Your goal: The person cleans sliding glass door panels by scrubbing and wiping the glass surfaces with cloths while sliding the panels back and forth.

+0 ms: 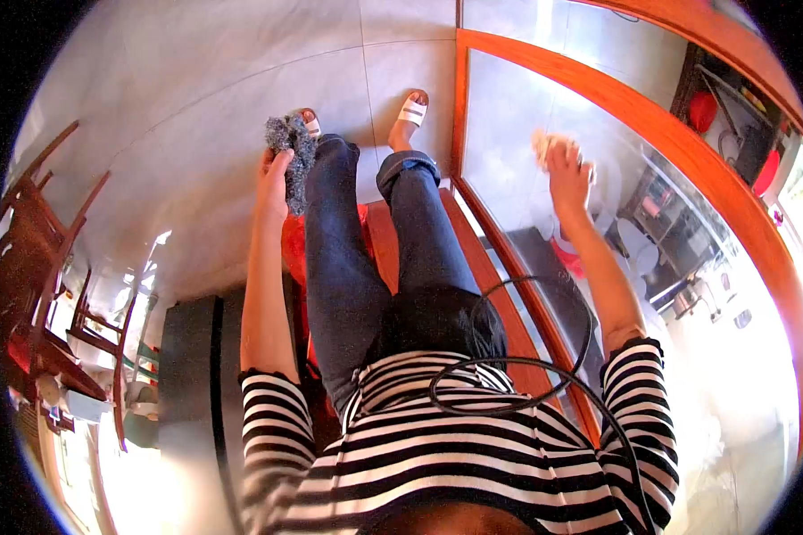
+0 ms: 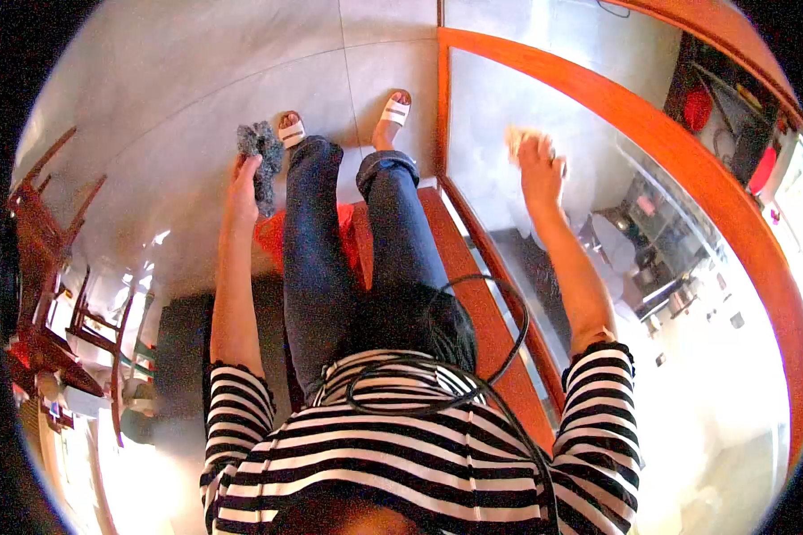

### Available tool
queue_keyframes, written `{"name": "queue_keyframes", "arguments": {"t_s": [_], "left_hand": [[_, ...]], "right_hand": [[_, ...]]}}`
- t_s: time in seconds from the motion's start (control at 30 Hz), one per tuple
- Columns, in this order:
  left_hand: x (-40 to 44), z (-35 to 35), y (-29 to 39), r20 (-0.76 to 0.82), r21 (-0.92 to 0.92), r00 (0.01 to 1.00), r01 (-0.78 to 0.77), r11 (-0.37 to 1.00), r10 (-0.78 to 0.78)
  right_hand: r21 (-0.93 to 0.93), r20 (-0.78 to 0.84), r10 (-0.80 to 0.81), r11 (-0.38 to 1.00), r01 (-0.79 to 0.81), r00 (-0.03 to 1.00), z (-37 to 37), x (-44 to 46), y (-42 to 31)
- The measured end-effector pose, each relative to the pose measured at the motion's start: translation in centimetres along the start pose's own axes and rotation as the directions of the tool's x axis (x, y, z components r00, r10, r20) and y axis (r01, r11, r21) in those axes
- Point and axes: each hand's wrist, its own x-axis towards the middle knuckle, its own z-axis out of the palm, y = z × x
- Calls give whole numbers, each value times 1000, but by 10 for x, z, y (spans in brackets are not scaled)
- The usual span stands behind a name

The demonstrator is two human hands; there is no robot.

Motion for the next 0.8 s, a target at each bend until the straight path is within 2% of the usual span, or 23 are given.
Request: {"name": "queue_keyframes", "arguments": {"t_s": [0.03, 0.07, 0.1, 0.13, 0.2, 0.27, 0.33, 0.37, 0.4, 0.47, 0.53, 0.57, 0.63, 0.67, 0.7, 0.77, 0.8], "left_hand": [[1, -7, -5, -21, 41, 999, 48, 998, -47], [0, -14, -15, -8, 97, 1000, 27, 995, -26], [-1, -21, -24, 8, 153, 1000, -1, 988, 0], [-2, -27, -32, 25, 206, 999, -33, 978, 28], [-8, -39, -45, 35, 259, 999, 23, 966, -34], [-32, -41, -29, 91, 363, 996, -22, 931, -12], [-50, -42, -12, 94, 415, 995, -75, 907, 39], [-52, -51, -12, 122, 427, 992, -82, 901, 33], [-52, -62, -11, 155, 435, 988, -91, 896, 25], [-52, -76, 0, 183, 511, 982, -126, 850, 36], [-56, -87, 19, 167, 646, 983, -170, 744, 80], [-48, -102, 19, 195, 691, 974, -217, 690, 112], [-47, -107, 41, 162, 767, 977, -211, 606, 136], [-50, -108, 49, 146, 802, 979, -203, 562, 145], [-57, -101, 61, 142, 782, 974, -219, 583, 176], [-61, -93, 77, 179, 813, 955, -278, 512, 236], [-61, -90, 84, 198, 827, 944, -305, 472, 262]], "right_hand": [[10, 23, -62, 998, 62, 998, -6, -34, -4], [21, 62, -147, 989, 146, 987, 1, -70, -16], [194, 62, -98, 977, 84, 993, -5, -104, -25], [226, 193, -265, 949, 220, 945, 15, -140, -43], [442, 297, -200, 895, 51, 934, 61, -210, -84], [415, 455, -368, 893, 172, 811, 29, -240, -76], [410, 573, -300, 911, 50, 763, 16, -260, -72], [370, 545, -336, 919, 139, 769, 18, -265, -65], [311, 366, -173, 949, 56, 914, 23, -268, -58], [233, 148, 34, 970, -68, 988, -30, -222, -5], [113, -51, 207, 973, -200, 977, -52, -172, 41], [118, 12, 314, 942, -313, 949, -65, -142, 62], [220, -170, 478, 871, -440, 862, -90, -96, 110], [182, -261, 517, 856, -484, 815, -94, -76, 128], [115, -182, 506, 862, -493, 843, -106, -64, 146], [194, -227, 466, 882, -429, 855, -115, -64, 167], [185, -184, 459, 885, -428, 869, -113, -77, 161]]}}
